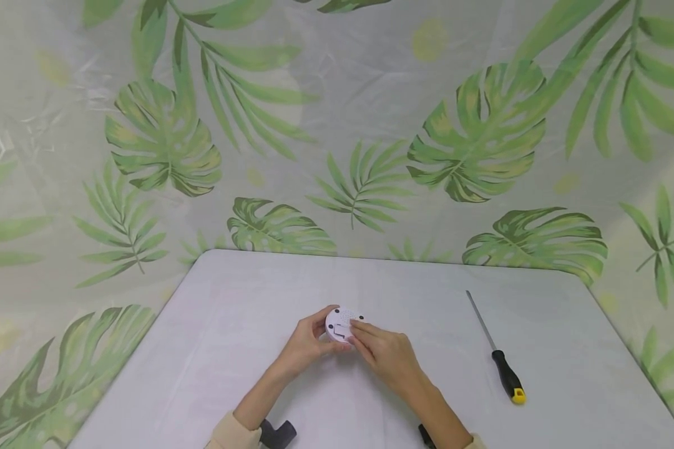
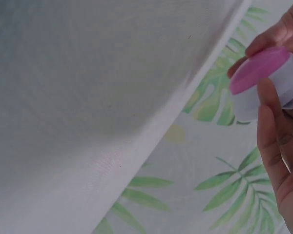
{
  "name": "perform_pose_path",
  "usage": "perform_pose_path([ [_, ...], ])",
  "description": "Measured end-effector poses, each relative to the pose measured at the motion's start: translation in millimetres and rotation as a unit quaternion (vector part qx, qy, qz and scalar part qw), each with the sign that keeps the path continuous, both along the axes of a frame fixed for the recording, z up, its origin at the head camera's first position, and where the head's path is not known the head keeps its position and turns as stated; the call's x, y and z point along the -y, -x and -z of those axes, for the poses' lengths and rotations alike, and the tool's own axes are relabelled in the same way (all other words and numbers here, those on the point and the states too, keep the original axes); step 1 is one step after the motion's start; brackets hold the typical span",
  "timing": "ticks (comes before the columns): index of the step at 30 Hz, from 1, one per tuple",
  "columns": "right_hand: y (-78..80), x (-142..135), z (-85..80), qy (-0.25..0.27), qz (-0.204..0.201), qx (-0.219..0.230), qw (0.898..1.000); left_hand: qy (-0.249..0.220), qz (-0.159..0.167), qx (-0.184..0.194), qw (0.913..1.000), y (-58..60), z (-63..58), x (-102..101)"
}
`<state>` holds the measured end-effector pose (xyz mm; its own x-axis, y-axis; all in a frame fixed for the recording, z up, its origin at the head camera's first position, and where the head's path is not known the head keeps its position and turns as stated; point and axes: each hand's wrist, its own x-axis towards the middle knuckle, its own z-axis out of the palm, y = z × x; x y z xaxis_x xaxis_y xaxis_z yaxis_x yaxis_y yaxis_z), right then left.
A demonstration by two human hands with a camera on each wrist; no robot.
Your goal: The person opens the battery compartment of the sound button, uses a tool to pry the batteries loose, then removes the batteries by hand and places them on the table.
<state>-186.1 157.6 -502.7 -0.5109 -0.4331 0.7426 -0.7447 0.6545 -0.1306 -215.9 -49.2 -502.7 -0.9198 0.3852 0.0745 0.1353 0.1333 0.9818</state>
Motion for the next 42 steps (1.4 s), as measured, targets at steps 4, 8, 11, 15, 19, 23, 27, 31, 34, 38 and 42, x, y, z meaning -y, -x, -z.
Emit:
perform_pose_path([
  [4,-1.7,-0.1,-0.5,-0.007,-0.004,0.019,1.0,-0.007,0.001,0.01,0.9999,1.4,3.8,0.0],
  [8,-2.6,0.6,-2.7,-0.007,-0.001,0.035,0.999,-0.006,0.002,0.012,0.9999,2.6,7.3,0.1],
  [11,-3.1,0.7,-5.1,-0.001,-0.005,0.05,0.999,-0.004,0.0,0.012,0.9999,3.0,8.5,0.0],
  [15,-3.5,-2.5,-8.7,0.006,-0.01,0.097,0.995,0.003,0.0,0.008,1.0,3.7,8.4,-1.2],
  [19,-3.4,-9.2,-13.3,0.008,0.0,0.147,0.989,0.004,0.001,0.008,1.0,5.0,10.3,-1.8],
  [23,-0.8,-19.0,-18.7,0.015,0.051,0.199,0.979,0.001,-0.004,0.016,0.9999,5.7,14.3,-0.8],
  [27,6.6,-35.0,-25.5,0.018,0.13,0.261,0.956,0.002,-0.005,0.024,0.9997,5.5,16.4,0.6],
  [31,20.0,-59.9,-32.8,0.005,0.184,0.297,0.937,-0.002,-0.002,0.026,0.9996,5.3,17.5,1.4],
  [34,32.9,-82.6,-37.3,-0.006,0.214,0.317,0.924,-0.003,0.002,0.025,0.9997,5.4,17.3,1.2],
  [38,54.5,-113.6,-41.6,-0.03,0.259,0.363,0.895,0.0,0.003,0.025,0.9997,4.7,17.3,0.6],
  [42,73.8,-142.0,-40.9,-0.062,0.294,0.405,0.864,0.008,0.004,0.022,0.9997,3.6,19.3,-0.9],
])
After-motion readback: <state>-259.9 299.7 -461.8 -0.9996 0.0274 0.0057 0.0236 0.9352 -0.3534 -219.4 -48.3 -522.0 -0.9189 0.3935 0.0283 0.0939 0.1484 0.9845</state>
